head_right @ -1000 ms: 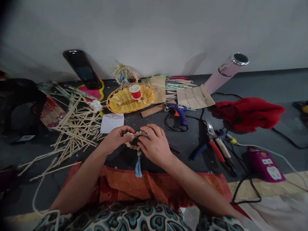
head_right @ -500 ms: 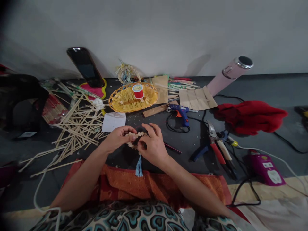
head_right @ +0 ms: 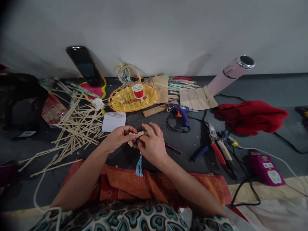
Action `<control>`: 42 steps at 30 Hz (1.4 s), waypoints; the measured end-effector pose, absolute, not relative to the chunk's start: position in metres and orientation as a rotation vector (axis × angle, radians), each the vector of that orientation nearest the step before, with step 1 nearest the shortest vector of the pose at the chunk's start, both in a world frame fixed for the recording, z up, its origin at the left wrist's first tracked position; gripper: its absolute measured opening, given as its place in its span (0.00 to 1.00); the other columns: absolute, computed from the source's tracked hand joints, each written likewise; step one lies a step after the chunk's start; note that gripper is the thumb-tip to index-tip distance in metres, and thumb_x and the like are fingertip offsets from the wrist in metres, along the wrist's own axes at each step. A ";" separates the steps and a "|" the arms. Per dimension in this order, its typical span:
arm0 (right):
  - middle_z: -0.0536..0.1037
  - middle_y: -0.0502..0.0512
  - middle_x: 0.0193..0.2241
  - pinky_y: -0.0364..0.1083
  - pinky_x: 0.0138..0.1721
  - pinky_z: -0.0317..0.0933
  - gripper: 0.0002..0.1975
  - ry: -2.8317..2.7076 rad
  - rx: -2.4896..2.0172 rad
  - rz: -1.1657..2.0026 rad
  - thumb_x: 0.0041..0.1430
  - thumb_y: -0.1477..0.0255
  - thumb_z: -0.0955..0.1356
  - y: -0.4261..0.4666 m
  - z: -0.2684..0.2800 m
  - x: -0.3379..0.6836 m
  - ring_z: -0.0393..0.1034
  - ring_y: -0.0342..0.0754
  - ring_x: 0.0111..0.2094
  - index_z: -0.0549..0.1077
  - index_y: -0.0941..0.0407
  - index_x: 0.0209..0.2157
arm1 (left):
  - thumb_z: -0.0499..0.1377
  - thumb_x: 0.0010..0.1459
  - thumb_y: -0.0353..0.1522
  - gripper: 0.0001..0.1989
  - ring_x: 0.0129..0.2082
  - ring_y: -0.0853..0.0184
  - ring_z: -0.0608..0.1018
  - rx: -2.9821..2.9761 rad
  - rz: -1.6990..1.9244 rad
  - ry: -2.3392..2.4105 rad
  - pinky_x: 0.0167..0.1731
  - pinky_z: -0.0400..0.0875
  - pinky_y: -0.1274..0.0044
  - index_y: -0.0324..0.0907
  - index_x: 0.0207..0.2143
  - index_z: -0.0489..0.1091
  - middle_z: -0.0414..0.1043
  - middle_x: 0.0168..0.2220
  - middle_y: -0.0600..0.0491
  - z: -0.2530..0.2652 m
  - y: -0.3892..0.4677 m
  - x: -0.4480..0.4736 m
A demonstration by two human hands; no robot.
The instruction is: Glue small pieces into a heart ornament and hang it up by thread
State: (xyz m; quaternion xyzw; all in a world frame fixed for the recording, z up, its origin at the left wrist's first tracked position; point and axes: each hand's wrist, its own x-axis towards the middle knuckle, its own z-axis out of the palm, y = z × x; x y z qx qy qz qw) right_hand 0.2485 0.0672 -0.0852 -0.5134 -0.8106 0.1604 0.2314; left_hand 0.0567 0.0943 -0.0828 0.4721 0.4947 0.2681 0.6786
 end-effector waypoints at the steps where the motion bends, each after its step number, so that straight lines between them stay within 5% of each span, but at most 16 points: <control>1: 0.69 0.55 0.57 0.62 0.59 0.56 0.07 -2.217 -1.409 0.446 0.57 0.73 0.67 0.067 -0.085 0.249 0.52 0.62 0.61 0.79 0.53 0.29 | 0.65 0.52 0.38 0.15 0.30 0.70 0.76 1.055 0.605 1.110 0.34 0.70 0.78 0.38 0.39 0.71 0.74 0.32 0.53 -0.083 0.094 0.057; 19: 0.69 0.55 0.57 0.59 0.60 0.55 0.04 -2.077 -1.239 0.958 0.54 0.77 0.68 0.076 -0.068 0.267 0.54 0.55 0.60 0.75 0.54 0.28 | 0.63 0.53 0.40 0.17 0.30 0.67 0.77 1.162 0.528 1.129 0.33 0.69 0.76 0.38 0.41 0.73 0.77 0.32 0.51 -0.094 0.097 0.051; 26: 0.75 0.59 0.47 0.56 0.55 0.58 0.05 -2.116 -1.149 0.960 0.55 0.78 0.67 0.095 -0.062 0.270 0.63 0.53 0.55 0.72 0.55 0.27 | 0.56 0.59 0.37 0.13 0.38 0.63 0.77 1.703 0.448 1.290 0.39 0.68 0.75 0.43 0.42 0.76 0.78 0.40 0.51 -0.084 0.098 0.055; 37: 0.78 0.57 0.39 0.51 0.53 0.57 0.06 -2.309 -1.023 0.892 0.55 0.80 0.66 0.113 -0.062 0.263 0.70 0.49 0.47 0.72 0.56 0.29 | 0.57 0.57 0.29 0.07 0.37 0.63 0.75 2.167 0.305 1.283 0.42 0.63 0.71 0.43 0.33 0.76 0.78 0.34 0.52 -0.082 0.106 0.058; 42: 0.77 0.53 0.31 0.46 0.43 0.58 0.04 -2.358 -1.078 0.932 0.56 0.79 0.66 0.121 -0.061 0.259 0.68 0.45 0.35 0.72 0.57 0.30 | 0.57 0.57 0.31 0.07 0.36 0.62 0.75 2.148 0.313 1.327 0.40 0.64 0.71 0.42 0.34 0.76 0.78 0.34 0.52 -0.086 0.107 0.057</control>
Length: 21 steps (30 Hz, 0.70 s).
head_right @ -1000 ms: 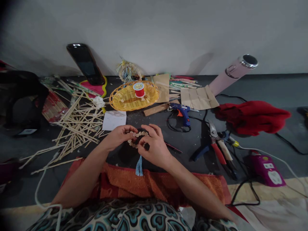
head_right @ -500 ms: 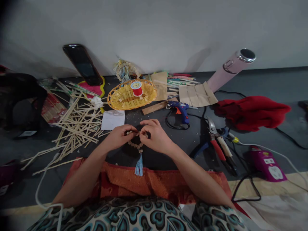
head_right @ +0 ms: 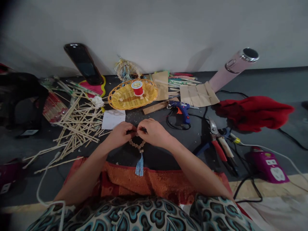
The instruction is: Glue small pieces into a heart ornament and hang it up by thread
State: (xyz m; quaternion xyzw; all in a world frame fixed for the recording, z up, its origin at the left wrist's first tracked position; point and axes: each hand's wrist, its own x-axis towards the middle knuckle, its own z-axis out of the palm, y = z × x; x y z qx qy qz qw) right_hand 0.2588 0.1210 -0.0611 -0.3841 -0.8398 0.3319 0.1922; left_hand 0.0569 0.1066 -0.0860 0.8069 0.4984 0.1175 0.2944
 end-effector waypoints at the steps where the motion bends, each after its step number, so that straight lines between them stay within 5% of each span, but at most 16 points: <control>1: 0.77 0.52 0.30 0.44 0.40 0.58 0.04 -2.358 -1.109 0.947 0.57 0.78 0.66 0.122 -0.061 0.258 0.68 0.44 0.33 0.72 0.57 0.30 | 0.57 0.58 0.31 0.07 0.36 0.62 0.74 2.144 0.317 1.329 0.39 0.64 0.71 0.42 0.34 0.76 0.78 0.33 0.52 -0.086 0.107 0.057; 9: 0.76 0.50 0.27 0.41 0.30 0.51 0.06 -2.374 -1.243 1.000 0.60 0.74 0.64 0.134 -0.068 0.254 0.66 0.41 0.27 0.73 0.56 0.34 | 0.55 0.56 0.29 0.08 0.35 0.62 0.74 2.126 0.330 1.303 0.37 0.63 0.73 0.41 0.33 0.75 0.76 0.32 0.51 -0.085 0.109 0.055; 21: 0.77 0.56 0.41 0.44 0.40 0.61 0.11 -2.085 -1.214 0.799 0.63 0.73 0.62 0.160 -0.053 0.289 0.71 0.45 0.38 0.72 0.57 0.44 | 0.54 0.58 0.33 0.10 0.29 0.66 0.75 1.943 0.338 1.429 0.28 0.60 0.76 0.44 0.32 0.76 0.77 0.30 0.54 -0.081 0.108 0.062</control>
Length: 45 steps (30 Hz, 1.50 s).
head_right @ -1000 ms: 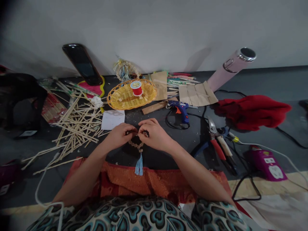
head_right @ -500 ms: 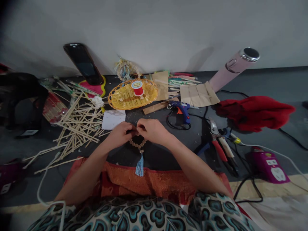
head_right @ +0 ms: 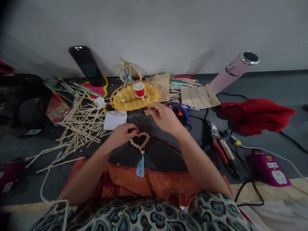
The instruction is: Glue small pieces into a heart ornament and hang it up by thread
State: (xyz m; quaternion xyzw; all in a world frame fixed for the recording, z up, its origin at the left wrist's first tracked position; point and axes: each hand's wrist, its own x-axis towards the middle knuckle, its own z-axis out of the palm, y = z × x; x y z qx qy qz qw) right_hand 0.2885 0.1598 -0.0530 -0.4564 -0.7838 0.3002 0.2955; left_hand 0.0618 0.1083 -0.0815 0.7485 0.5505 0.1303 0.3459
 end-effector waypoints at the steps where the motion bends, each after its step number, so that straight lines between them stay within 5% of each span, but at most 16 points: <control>1: 0.77 0.56 0.40 0.44 0.39 0.61 0.10 -2.061 -1.255 0.761 0.63 0.74 0.62 0.161 -0.050 0.299 0.71 0.45 0.37 0.72 0.57 0.44 | 0.54 0.58 0.34 0.10 0.28 0.66 0.75 1.919 0.347 1.432 0.28 0.60 0.76 0.44 0.32 0.76 0.77 0.29 0.54 -0.082 0.108 0.062; 7: 0.78 0.54 0.37 0.46 0.40 0.63 0.09 -2.167 -1.423 0.663 0.60 0.75 0.64 0.148 -0.058 0.332 0.72 0.47 0.36 0.74 0.55 0.40 | 0.56 0.58 0.36 0.09 0.25 0.69 0.73 1.813 0.435 1.453 0.26 0.60 0.78 0.43 0.33 0.74 0.77 0.29 0.55 -0.083 0.105 0.062; 13: 0.77 0.58 0.42 0.52 0.52 0.59 0.13 -2.600 -1.131 0.622 0.58 0.78 0.67 0.131 -0.081 0.309 0.68 0.52 0.46 0.75 0.56 0.45 | 0.57 0.57 0.35 0.07 0.27 0.69 0.74 1.705 0.571 1.425 0.27 0.63 0.79 0.43 0.33 0.73 0.77 0.29 0.55 -0.083 0.102 0.067; 20: 0.78 0.58 0.36 0.49 0.48 0.58 0.07 -2.688 -1.131 0.621 0.59 0.78 0.65 0.134 -0.080 0.292 0.68 0.49 0.40 0.76 0.57 0.34 | 0.58 0.57 0.37 0.08 0.30 0.68 0.76 1.511 0.676 1.323 0.31 0.68 0.79 0.42 0.34 0.70 0.76 0.30 0.55 -0.084 0.103 0.068; 34: 0.75 0.49 0.30 0.42 0.32 0.60 0.09 -1.995 -1.081 1.338 0.61 0.70 0.64 0.139 -0.037 0.278 0.67 0.41 0.28 0.72 0.56 0.41 | 0.58 0.58 0.39 0.11 0.32 0.66 0.76 1.541 0.658 1.345 0.33 0.68 0.76 0.41 0.37 0.72 0.76 0.33 0.52 -0.089 0.106 0.061; 42: 0.74 0.50 0.30 0.43 0.34 0.61 0.08 -2.058 -1.097 1.284 0.61 0.70 0.64 0.149 -0.055 0.271 0.66 0.42 0.29 0.72 0.57 0.40 | 0.53 0.61 0.36 0.09 0.35 0.66 0.74 1.606 0.700 1.225 0.37 0.67 0.76 0.42 0.37 0.69 0.73 0.33 0.53 -0.088 0.104 0.059; 45: 0.75 0.55 0.41 0.48 0.42 0.63 0.12 -2.062 -1.139 1.060 0.61 0.71 0.64 0.150 -0.059 0.272 0.69 0.47 0.40 0.70 0.56 0.47 | 0.54 0.61 0.36 0.08 0.33 0.67 0.73 1.644 0.683 1.243 0.36 0.66 0.76 0.42 0.36 0.69 0.71 0.32 0.54 -0.086 0.103 0.059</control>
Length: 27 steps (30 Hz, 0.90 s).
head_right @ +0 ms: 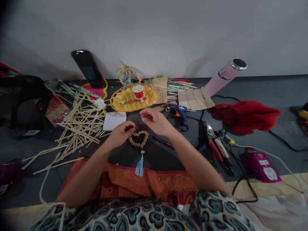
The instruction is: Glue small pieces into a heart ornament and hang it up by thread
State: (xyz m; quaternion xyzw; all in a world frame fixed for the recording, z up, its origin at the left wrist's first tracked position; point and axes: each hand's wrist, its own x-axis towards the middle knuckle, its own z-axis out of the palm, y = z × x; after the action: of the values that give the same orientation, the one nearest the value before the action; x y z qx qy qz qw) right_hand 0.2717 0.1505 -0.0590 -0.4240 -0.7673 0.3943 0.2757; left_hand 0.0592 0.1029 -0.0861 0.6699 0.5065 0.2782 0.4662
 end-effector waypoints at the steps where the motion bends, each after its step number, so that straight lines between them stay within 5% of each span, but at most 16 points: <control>1: 0.74 0.58 0.45 0.51 0.47 0.62 0.14 -2.070 -1.181 0.904 0.60 0.71 0.65 0.150 -0.059 0.272 0.67 0.50 0.45 0.69 0.55 0.49 | 0.54 0.61 0.36 0.08 0.33 0.67 0.73 1.653 0.684 1.254 0.35 0.66 0.76 0.42 0.36 0.69 0.71 0.32 0.54 -0.086 0.102 0.059; 6: 0.69 0.60 0.53 0.59 0.55 0.53 0.06 -2.244 -1.341 0.385 0.59 0.71 0.68 0.129 -0.057 0.276 0.56 0.60 0.57 0.73 0.54 0.39 | 0.54 0.60 0.36 0.08 0.34 0.66 0.73 1.653 0.690 1.308 0.35 0.67 0.76 0.42 0.37 0.70 0.71 0.33 0.53 -0.089 0.101 0.058; 15: 0.76 0.56 0.44 0.57 0.47 0.49 0.12 -2.575 -1.215 0.339 0.61 0.61 0.68 0.062 -0.083 0.260 0.61 0.55 0.47 0.75 0.51 0.42 | 0.55 0.61 0.36 0.09 0.38 0.66 0.74 1.651 0.731 1.322 0.38 0.69 0.75 0.41 0.39 0.70 0.73 0.38 0.51 -0.091 0.100 0.059; 27: 0.76 0.56 0.40 0.56 0.46 0.48 0.08 -2.615 -1.211 0.289 0.64 0.66 0.65 0.056 -0.093 0.248 0.61 0.53 0.45 0.75 0.54 0.36 | 0.56 0.61 0.39 0.12 0.41 0.64 0.76 1.551 0.799 1.309 0.42 0.71 0.73 0.41 0.41 0.69 0.74 0.42 0.49 -0.095 0.104 0.063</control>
State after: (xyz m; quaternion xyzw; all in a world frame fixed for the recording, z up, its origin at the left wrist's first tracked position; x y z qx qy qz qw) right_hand 0.2482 0.0558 -0.0934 -0.4150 -0.8961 0.0992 0.1222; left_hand 0.0629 0.1035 -0.0949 0.6305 0.5324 0.3248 0.4621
